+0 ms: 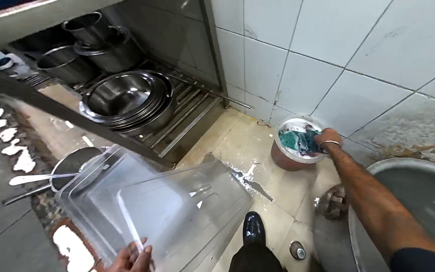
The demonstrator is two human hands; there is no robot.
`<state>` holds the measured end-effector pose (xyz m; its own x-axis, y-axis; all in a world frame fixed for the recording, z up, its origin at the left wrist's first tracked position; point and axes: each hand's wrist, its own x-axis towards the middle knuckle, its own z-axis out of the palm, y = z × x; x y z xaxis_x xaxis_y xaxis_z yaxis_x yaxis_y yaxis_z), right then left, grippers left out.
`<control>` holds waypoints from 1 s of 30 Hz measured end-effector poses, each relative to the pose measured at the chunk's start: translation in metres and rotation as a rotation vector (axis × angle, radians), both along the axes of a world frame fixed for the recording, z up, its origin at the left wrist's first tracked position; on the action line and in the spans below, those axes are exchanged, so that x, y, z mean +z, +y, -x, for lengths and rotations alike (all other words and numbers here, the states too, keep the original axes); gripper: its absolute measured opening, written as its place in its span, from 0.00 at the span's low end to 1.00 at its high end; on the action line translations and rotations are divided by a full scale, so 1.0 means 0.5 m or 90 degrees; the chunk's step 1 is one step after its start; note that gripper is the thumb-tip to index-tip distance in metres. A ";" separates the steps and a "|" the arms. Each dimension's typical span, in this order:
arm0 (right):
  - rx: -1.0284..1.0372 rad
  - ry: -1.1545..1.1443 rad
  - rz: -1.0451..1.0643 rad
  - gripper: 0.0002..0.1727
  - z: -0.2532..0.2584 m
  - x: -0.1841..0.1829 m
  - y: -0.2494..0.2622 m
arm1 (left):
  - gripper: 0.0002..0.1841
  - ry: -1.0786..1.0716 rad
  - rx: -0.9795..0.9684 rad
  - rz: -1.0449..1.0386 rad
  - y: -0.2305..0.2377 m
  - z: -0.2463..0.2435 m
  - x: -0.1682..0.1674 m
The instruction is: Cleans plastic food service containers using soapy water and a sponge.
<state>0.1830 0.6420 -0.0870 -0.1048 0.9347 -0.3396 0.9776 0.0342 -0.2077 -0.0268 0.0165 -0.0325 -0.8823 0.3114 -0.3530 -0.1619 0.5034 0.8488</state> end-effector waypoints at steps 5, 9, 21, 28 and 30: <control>0.048 0.120 -0.120 0.22 -0.050 0.081 -0.012 | 0.16 0.019 0.045 0.048 0.027 -0.014 0.016; 0.069 0.185 -0.167 0.24 -0.042 0.151 -0.076 | 0.16 -0.005 0.053 0.065 0.027 -0.010 0.021; 0.451 0.430 0.162 0.13 0.280 0.103 -0.594 | 0.18 -0.024 0.022 0.043 0.025 -0.012 0.011; 0.661 0.493 0.613 0.21 0.431 0.084 -0.803 | 0.20 -0.032 -0.001 0.081 0.013 -0.008 0.004; 0.629 0.499 0.673 0.29 0.453 0.053 -0.819 | 0.20 -0.025 -0.002 0.098 -0.001 -0.009 0.002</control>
<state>-0.0433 0.2323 -0.0605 -0.9264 -0.1918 -0.3242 0.3159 0.0731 -0.9460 -0.0222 0.0160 -0.0317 -0.8659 0.2535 -0.4312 -0.1916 0.6282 0.7541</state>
